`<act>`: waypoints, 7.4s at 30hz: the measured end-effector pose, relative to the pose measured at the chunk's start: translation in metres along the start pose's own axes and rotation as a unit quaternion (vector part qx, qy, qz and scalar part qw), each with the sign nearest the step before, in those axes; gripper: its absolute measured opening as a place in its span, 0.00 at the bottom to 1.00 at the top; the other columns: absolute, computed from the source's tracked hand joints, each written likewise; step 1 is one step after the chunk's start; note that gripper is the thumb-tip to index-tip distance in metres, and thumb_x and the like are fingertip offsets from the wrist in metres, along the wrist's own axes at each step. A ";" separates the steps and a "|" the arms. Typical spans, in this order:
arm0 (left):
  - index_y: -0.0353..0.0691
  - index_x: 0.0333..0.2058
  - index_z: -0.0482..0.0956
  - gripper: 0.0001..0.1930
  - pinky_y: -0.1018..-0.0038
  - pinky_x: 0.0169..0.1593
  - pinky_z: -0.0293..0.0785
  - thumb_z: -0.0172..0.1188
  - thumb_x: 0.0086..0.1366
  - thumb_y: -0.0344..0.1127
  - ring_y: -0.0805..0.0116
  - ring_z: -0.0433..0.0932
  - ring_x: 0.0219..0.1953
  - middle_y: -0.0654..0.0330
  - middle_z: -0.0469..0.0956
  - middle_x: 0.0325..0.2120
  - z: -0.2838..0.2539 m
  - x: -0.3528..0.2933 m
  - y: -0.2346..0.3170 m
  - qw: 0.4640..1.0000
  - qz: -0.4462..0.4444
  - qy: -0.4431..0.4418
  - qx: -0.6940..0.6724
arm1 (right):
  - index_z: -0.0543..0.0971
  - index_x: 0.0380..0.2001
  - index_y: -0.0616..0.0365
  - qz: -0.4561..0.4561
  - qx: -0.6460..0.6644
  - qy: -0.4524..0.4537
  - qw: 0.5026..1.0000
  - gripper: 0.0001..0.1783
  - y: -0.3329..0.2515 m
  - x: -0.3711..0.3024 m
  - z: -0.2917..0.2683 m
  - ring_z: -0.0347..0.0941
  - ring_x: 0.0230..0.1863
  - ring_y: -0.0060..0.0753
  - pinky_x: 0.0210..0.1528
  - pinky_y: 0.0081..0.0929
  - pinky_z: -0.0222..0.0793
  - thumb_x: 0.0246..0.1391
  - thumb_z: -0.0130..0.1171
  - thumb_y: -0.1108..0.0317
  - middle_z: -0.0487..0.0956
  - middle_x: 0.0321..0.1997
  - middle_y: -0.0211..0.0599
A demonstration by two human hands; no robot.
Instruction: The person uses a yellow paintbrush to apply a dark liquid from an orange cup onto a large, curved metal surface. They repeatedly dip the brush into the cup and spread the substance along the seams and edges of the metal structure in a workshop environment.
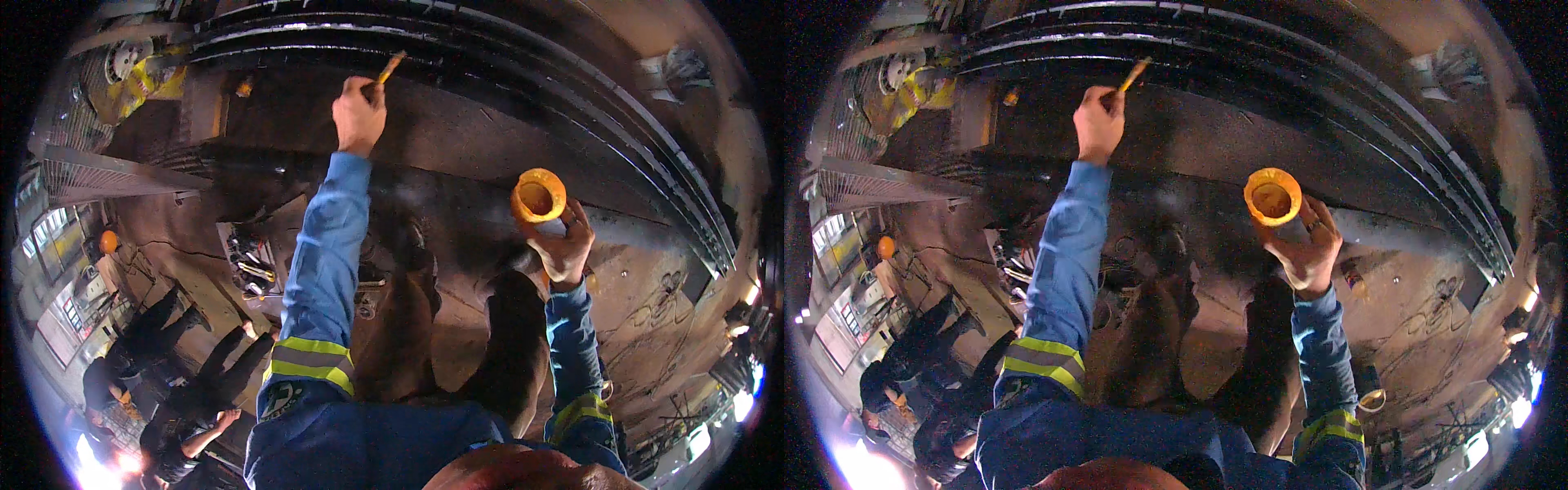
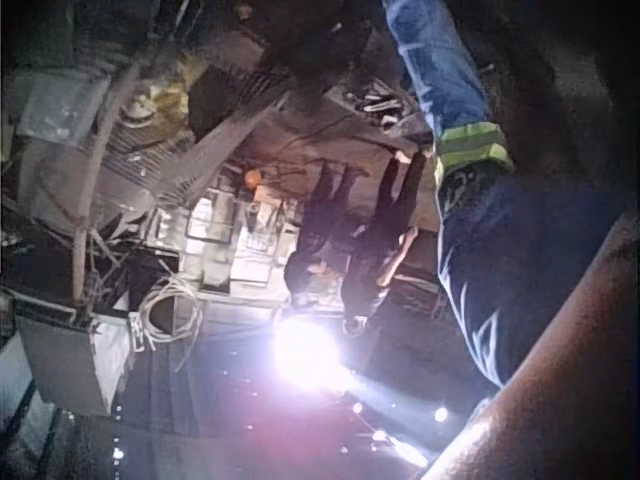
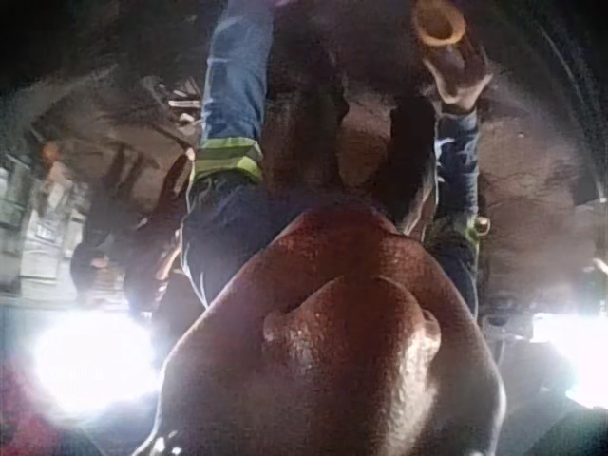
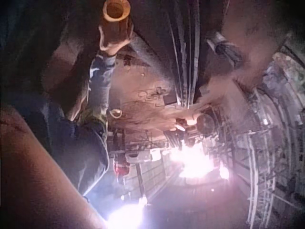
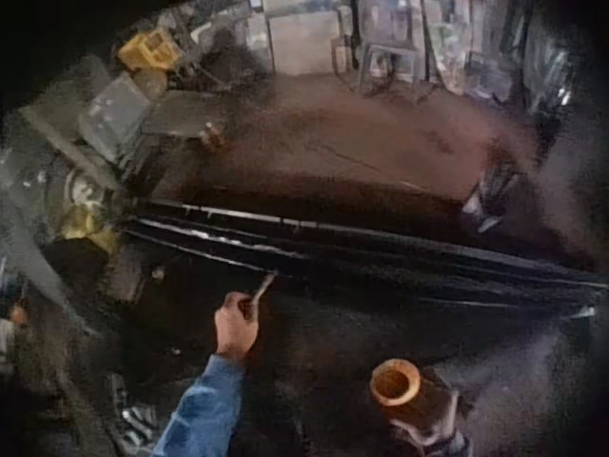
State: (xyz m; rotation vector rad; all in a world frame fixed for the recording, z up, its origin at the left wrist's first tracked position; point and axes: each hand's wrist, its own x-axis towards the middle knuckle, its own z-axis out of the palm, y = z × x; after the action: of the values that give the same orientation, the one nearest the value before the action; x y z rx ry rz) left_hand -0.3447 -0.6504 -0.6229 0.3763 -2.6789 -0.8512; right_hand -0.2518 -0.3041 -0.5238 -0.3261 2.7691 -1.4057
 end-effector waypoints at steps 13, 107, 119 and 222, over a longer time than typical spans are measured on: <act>0.30 0.42 0.76 0.09 0.82 0.32 0.72 0.60 0.63 0.26 0.76 0.77 0.29 0.58 0.79 0.29 -0.300 0.002 0.160 0.920 -0.111 -0.263 -0.269 | 0.81 0.43 0.57 -0.017 -0.051 0.061 0.997 0.31 -0.121 0.044 -0.035 0.77 0.42 0.44 0.44 0.35 0.74 0.28 0.77 0.66 0.80 0.41 0.41; 0.35 0.40 0.79 0.15 0.75 0.33 0.79 0.63 0.63 0.42 0.70 0.84 0.30 0.54 0.83 0.26 -0.033 0.268 -0.110 0.942 -0.087 -0.322 -0.035 | 0.81 0.41 0.67 0.055 -0.029 0.120 0.991 0.28 -0.062 0.353 0.029 0.78 0.41 0.27 0.48 0.28 0.73 0.30 0.78 0.77 0.83 0.41 0.36; 0.48 0.34 0.80 0.09 0.62 0.34 0.77 0.62 0.61 0.44 0.55 0.82 0.30 0.55 0.82 0.25 -0.027 0.262 -0.126 0.940 -0.005 -0.296 0.169 | 0.80 0.42 0.67 0.098 0.005 0.099 0.990 0.30 -0.060 0.350 0.029 0.77 0.44 0.28 0.49 0.27 0.73 0.29 0.78 0.78 0.81 0.43 0.36; 0.32 0.36 0.76 0.07 0.67 0.35 0.80 0.60 0.63 0.30 0.60 0.81 0.29 0.57 0.78 0.29 -0.140 0.172 0.051 0.788 -0.392 -0.065 -0.471 | 0.79 0.45 0.56 -0.064 -0.101 -0.189 0.975 0.33 -0.078 0.319 0.100 0.73 0.45 0.46 0.50 0.37 0.68 0.29 0.74 0.62 0.78 0.44 0.38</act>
State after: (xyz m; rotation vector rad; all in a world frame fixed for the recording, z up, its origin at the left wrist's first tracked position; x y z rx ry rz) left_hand -0.4595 -0.7402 -0.4483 1.1846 -1.7354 -2.3223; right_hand -0.5388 -0.4902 -0.4961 -0.7082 2.6078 -0.9553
